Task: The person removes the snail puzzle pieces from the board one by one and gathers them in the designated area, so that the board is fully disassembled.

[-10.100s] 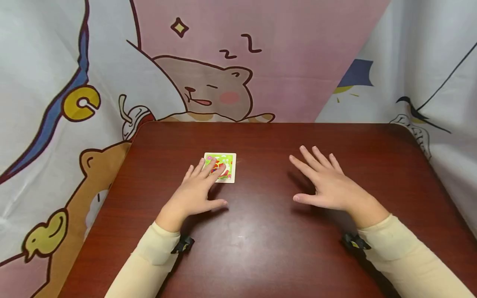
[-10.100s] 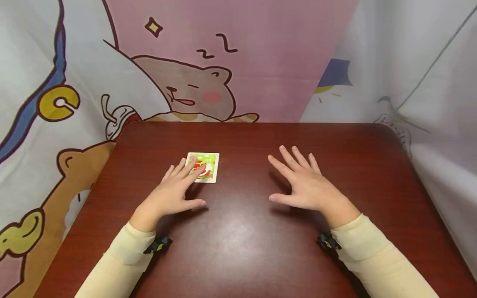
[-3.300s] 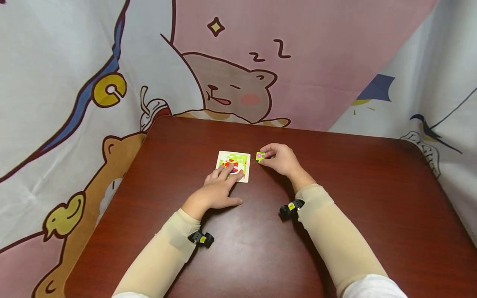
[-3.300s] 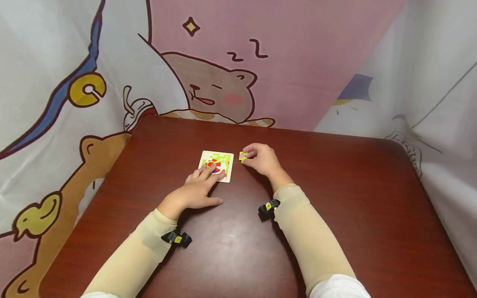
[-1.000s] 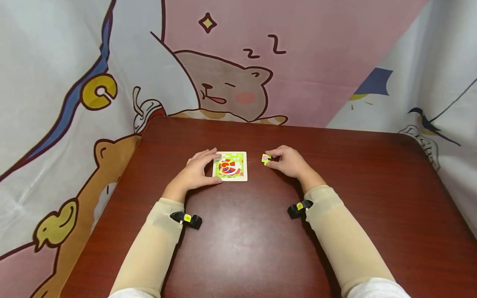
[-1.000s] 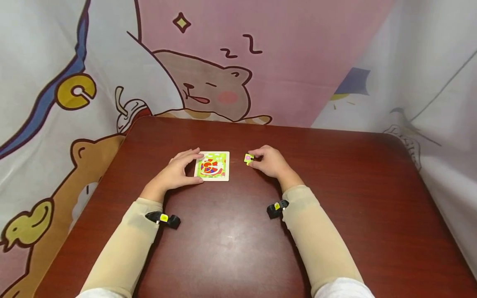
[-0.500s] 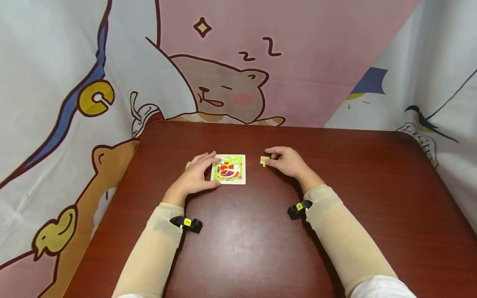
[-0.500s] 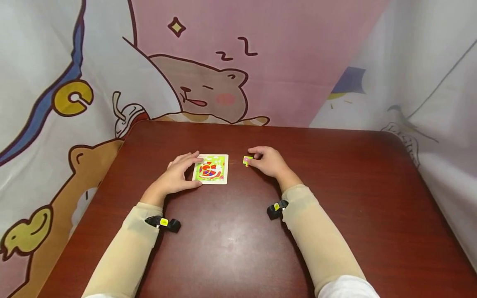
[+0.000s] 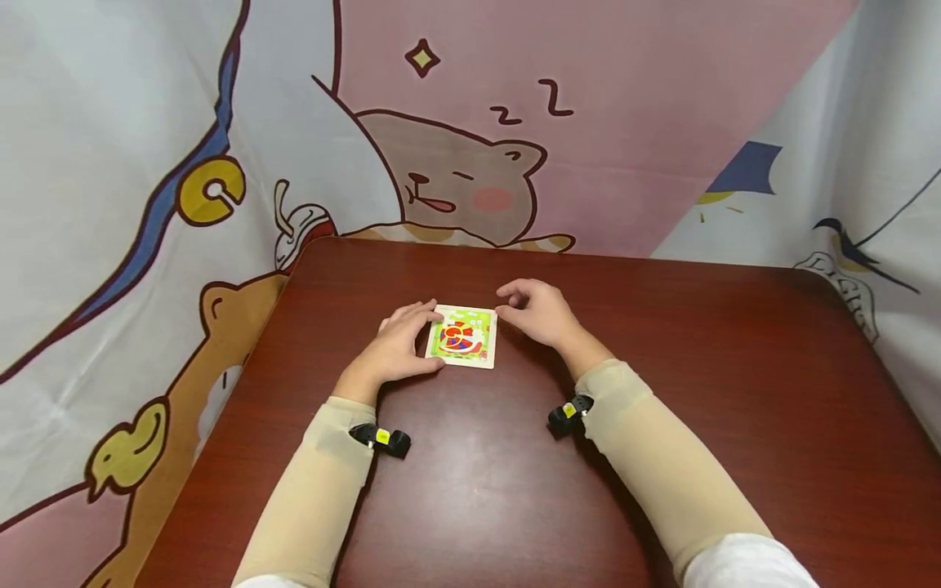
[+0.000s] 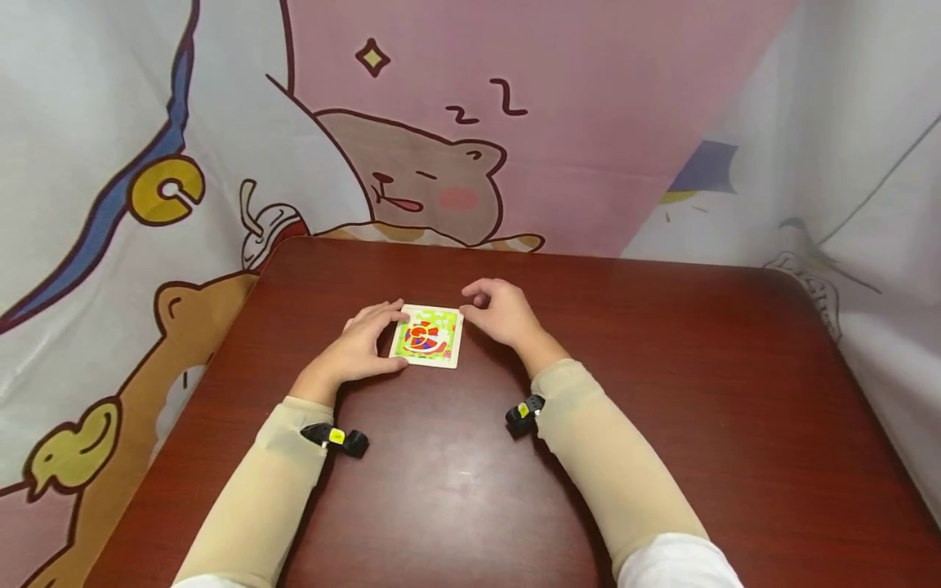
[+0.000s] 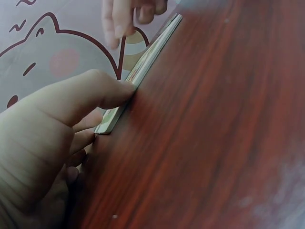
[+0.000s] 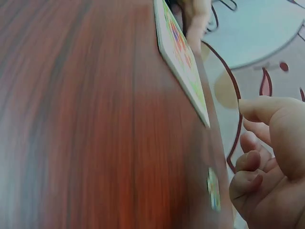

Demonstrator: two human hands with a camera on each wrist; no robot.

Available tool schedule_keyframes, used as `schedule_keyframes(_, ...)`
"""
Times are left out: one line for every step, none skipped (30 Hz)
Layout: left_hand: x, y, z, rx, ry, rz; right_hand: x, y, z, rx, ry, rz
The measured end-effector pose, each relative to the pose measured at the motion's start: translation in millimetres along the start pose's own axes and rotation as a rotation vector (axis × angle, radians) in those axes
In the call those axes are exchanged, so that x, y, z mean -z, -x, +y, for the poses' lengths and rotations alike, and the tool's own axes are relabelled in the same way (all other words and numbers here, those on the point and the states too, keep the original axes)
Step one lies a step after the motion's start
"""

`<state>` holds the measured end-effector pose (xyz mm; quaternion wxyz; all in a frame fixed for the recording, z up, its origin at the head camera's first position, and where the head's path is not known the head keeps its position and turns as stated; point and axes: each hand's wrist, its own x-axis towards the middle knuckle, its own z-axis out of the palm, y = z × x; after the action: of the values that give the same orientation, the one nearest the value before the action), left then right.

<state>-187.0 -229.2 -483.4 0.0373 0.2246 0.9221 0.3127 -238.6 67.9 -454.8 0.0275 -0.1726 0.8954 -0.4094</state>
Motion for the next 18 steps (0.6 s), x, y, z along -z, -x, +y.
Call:
schedule_keyframes(-0.3,0.0,-0.2,0.0,-0.004,0.0,-3.7,-1.5,-3.4,0.006,0.002,-0.023)
schedule_keyframes(-0.5,0.1,0.0,-0.001,-0.006,-0.002,-7.3,-2.9,-6.8,0.01,0.004,-0.047)
schedule_keyframes(-0.8,0.1,0.1,-0.001,-0.007,-0.005,-11.0,-4.1,-9.3,0.009,0.008,-0.071)
schedule_keyframes(-1.1,0.3,0.2,-0.002,-0.009,-0.007,-14.4,-5.1,-11.3,0.005,0.014,-0.095)
schedule_keyframes(-1.6,0.3,0.4,-0.002,-0.01,-0.01,-17.7,-5.9,-12.9,0.0,0.021,-0.116)
schedule_keyframes(-1.9,0.4,0.7,-0.002,-0.01,-0.011,-20.7,-6.7,-14.1,-0.007,0.032,-0.137)
schedule_keyframes(-2.3,0.5,0.6,-0.002,-0.012,-0.011,-23.3,-7.3,-15.3,-0.012,0.043,-0.155)
schedule_keyframes(-2.4,0.6,1.0,-0.001,-0.013,-0.013,-25.8,-8.1,-16.0,-0.015,0.06,-0.169)
schedule_keyframes(-2.6,0.8,1.0,-0.003,-0.014,-0.011,-27.8,-8.8,-16.6,-0.019,0.077,-0.179)
schedule_keyframes(-2.7,0.9,0.9,-0.004,-0.015,-0.008,-29.5,-9.6,-17.4,-0.018,0.093,-0.185)
schedule_keyframes(-2.6,0.8,0.7,-0.005,-0.016,-0.006,-30.9,-10.4,-18.1,-0.015,0.108,-0.188)
schedule_keyframes(-2.4,0.6,0.6,-0.005,-0.017,-0.005,-32.1,-11.5,-18.9,-0.01,0.123,-0.189)
schedule_keyframes(-2.2,0.5,0.2,-0.005,-0.019,-0.003,-32.8,-12.5,-20.1,-0.002,0.136,-0.19)
schedule_keyframes(-1.9,0.5,-0.2,-0.005,-0.02,-0.002,-33.5,-13.5,-21.4,0.004,0.146,-0.192)
schedule_keyframes(-1.5,0.5,-0.5,-0.005,-0.022,-0.001,-33.9,-14.5,-22.9,0.009,0.153,-0.195)
schedule_keyframes(-1.0,0.6,-0.9,-0.005,-0.023,0.0,-34.3,-15.5,-24.6,0.014,0.16,-0.2)
schedule_keyframes(-0.4,0.8,-1.2,-0.004,-0.026,0.0,-34.6,-16.5,-26.4,0.014,0.165,-0.207)
schedule_keyframes(0.1,1.0,-1.5,-0.005,-0.027,0.0,-34.9,-17.4,-28.2,0.009,0.17,-0.213)
